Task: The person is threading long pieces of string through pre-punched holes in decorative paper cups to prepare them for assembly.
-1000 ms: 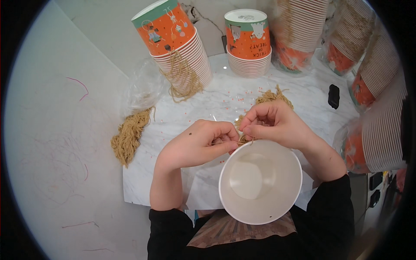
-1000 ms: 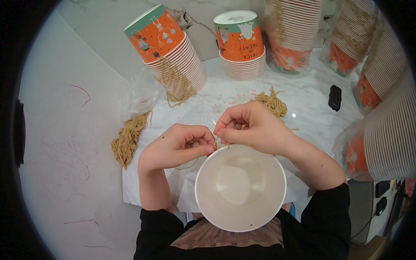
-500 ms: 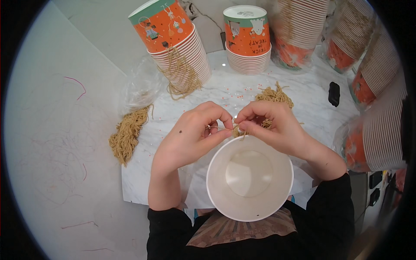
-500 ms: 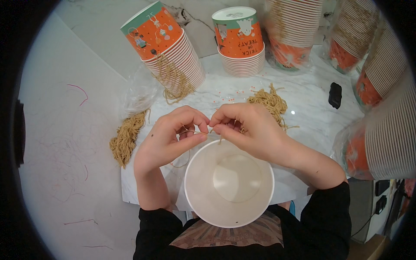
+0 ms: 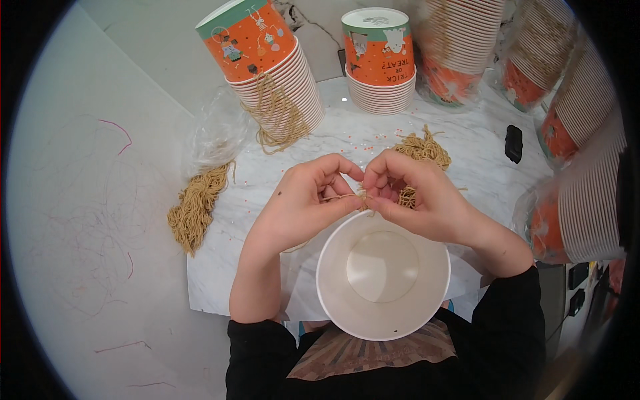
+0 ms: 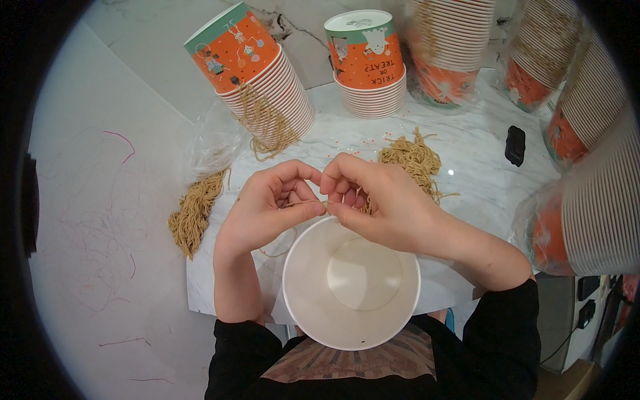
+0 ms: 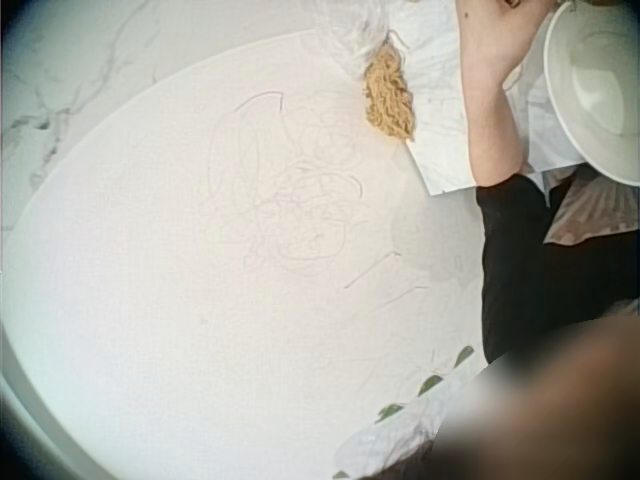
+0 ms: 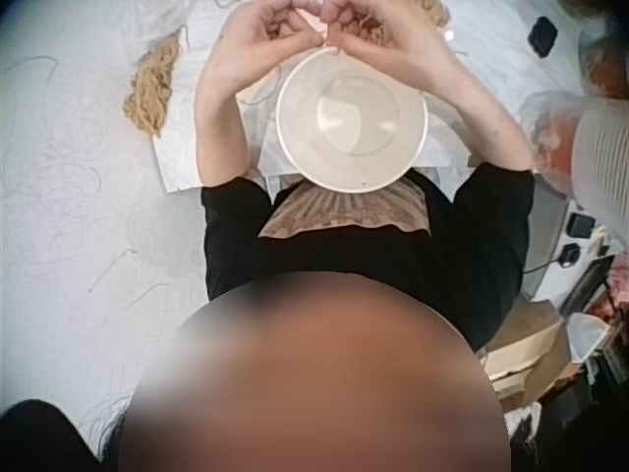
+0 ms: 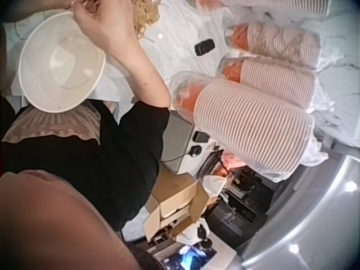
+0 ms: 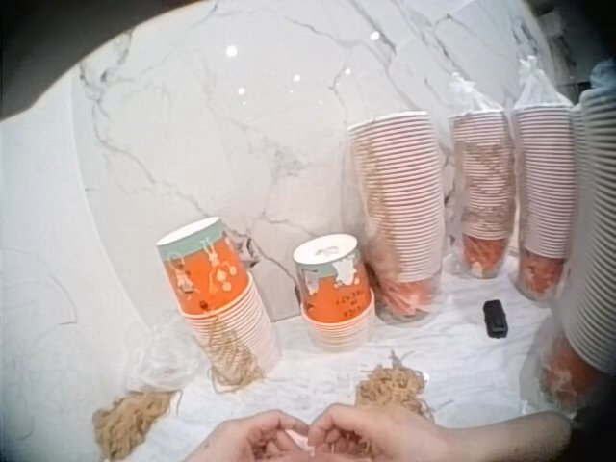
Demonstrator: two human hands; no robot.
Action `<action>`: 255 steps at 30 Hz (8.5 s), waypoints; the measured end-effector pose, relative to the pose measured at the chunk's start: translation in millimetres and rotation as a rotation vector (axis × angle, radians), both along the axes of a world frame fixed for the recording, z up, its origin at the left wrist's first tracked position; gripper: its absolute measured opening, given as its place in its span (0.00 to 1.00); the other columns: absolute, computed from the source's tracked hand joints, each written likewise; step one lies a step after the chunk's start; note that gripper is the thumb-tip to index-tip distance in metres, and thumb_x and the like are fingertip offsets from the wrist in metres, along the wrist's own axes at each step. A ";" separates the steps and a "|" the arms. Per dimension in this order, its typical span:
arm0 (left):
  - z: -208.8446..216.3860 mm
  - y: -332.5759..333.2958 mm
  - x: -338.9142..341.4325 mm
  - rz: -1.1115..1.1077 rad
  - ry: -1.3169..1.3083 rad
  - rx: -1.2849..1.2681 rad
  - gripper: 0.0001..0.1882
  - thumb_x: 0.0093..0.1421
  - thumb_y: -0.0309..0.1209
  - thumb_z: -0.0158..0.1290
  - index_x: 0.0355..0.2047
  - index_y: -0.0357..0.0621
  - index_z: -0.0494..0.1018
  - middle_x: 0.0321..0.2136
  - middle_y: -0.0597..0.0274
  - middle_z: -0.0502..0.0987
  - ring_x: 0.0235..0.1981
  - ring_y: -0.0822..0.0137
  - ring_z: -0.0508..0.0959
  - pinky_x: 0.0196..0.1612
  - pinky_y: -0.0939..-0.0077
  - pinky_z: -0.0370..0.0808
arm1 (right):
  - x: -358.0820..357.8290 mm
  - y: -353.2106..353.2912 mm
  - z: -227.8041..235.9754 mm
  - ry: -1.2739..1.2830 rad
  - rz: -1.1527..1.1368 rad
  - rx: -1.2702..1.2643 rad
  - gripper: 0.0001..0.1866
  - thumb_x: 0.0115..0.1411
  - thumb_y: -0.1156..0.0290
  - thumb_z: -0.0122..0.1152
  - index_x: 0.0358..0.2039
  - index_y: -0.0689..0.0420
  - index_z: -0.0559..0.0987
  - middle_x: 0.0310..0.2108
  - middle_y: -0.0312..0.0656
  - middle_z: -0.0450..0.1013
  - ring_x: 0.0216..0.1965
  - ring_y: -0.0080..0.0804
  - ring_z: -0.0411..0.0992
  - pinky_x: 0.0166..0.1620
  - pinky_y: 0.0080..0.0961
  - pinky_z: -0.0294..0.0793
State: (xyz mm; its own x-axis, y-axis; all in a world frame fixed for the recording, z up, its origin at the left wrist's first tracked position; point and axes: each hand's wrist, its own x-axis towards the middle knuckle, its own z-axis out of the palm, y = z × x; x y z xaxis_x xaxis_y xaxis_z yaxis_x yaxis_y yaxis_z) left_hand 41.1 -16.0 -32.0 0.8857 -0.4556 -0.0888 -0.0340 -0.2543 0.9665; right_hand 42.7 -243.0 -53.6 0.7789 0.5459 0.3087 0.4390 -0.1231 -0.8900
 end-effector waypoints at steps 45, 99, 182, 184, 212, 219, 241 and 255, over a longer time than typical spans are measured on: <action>-1.9 3.6 -0.2 -0.034 0.096 -0.090 0.05 0.57 0.22 0.60 0.34 0.34 0.80 0.25 0.72 0.78 0.27 0.85 0.73 0.30 0.87 0.69 | -10.6 3.6 5.3 -0.122 -0.062 0.001 0.08 0.58 0.77 0.64 0.38 0.61 0.76 0.31 0.43 0.78 0.33 0.33 0.80 0.37 0.26 0.78; -10.4 -5.0 6.0 0.032 0.111 -0.234 0.04 0.57 0.20 0.59 0.33 0.37 0.75 0.30 0.67 0.80 0.30 0.84 0.77 0.33 0.89 0.72 | -14.3 8.8 -2.4 -0.525 -0.191 -0.136 0.10 0.52 0.80 0.66 0.34 0.59 0.75 0.31 0.43 0.72 0.34 0.43 0.75 0.36 0.36 0.74; -26.8 -27.6 -1.7 0.208 -0.153 -0.320 0.05 0.64 0.21 0.59 0.40 0.35 0.76 0.34 0.68 0.80 0.31 0.85 0.74 0.34 0.90 0.70 | -2.4 3.7 0.9 -0.189 -0.241 0.039 0.03 0.64 0.79 0.58 0.39 0.62 0.74 0.39 0.41 0.69 0.35 0.28 0.72 0.36 0.22 0.75; -26.3 -28.5 -3.5 0.228 -0.148 -0.326 0.05 0.64 0.21 0.59 0.40 0.36 0.76 0.33 0.69 0.79 0.29 0.87 0.73 0.32 0.91 0.68 | -2.3 4.4 0.4 -0.185 -0.239 0.059 0.03 0.64 0.79 0.58 0.38 0.63 0.75 0.41 0.41 0.68 0.37 0.28 0.72 0.37 0.22 0.75; -18.1 -21.6 0.8 0.203 -0.119 -0.285 0.04 0.62 0.18 0.56 0.38 0.34 0.75 0.35 0.65 0.80 0.34 0.82 0.77 0.38 0.89 0.74 | 12.3 0.5 -11.1 0.200 -0.101 0.234 0.04 0.66 0.76 0.60 0.40 0.62 0.78 0.50 0.39 0.66 0.47 0.20 0.69 0.44 0.18 0.75; -13.2 -14.7 -1.0 0.193 -0.051 -0.191 0.07 0.60 0.18 0.53 0.37 0.34 0.79 0.31 0.66 0.81 0.29 0.84 0.76 0.33 0.88 0.72 | 8.0 0.6 -3.9 0.223 -0.127 0.234 0.04 0.65 0.76 0.60 0.39 0.63 0.78 0.51 0.40 0.66 0.48 0.20 0.69 0.47 0.20 0.75; -14.4 -19.9 -0.9 0.156 -0.037 -0.288 0.09 0.67 0.29 0.59 0.37 0.33 0.78 0.31 0.67 0.81 0.30 0.83 0.76 0.33 0.87 0.72 | 3.5 3.9 -2.8 -0.420 -0.292 0.028 0.06 0.58 0.77 0.67 0.34 0.62 0.78 0.45 0.45 0.69 0.47 0.39 0.71 0.49 0.29 0.71; -17.5 -19.2 0.3 0.131 0.004 -0.324 0.10 0.67 0.30 0.59 0.38 0.33 0.79 0.31 0.66 0.81 0.31 0.83 0.76 0.33 0.87 0.72 | 8.4 -0.1 -6.5 0.041 -0.187 0.204 0.04 0.59 0.76 0.62 0.33 0.63 0.78 0.48 0.43 0.67 0.49 0.26 0.70 0.50 0.25 0.74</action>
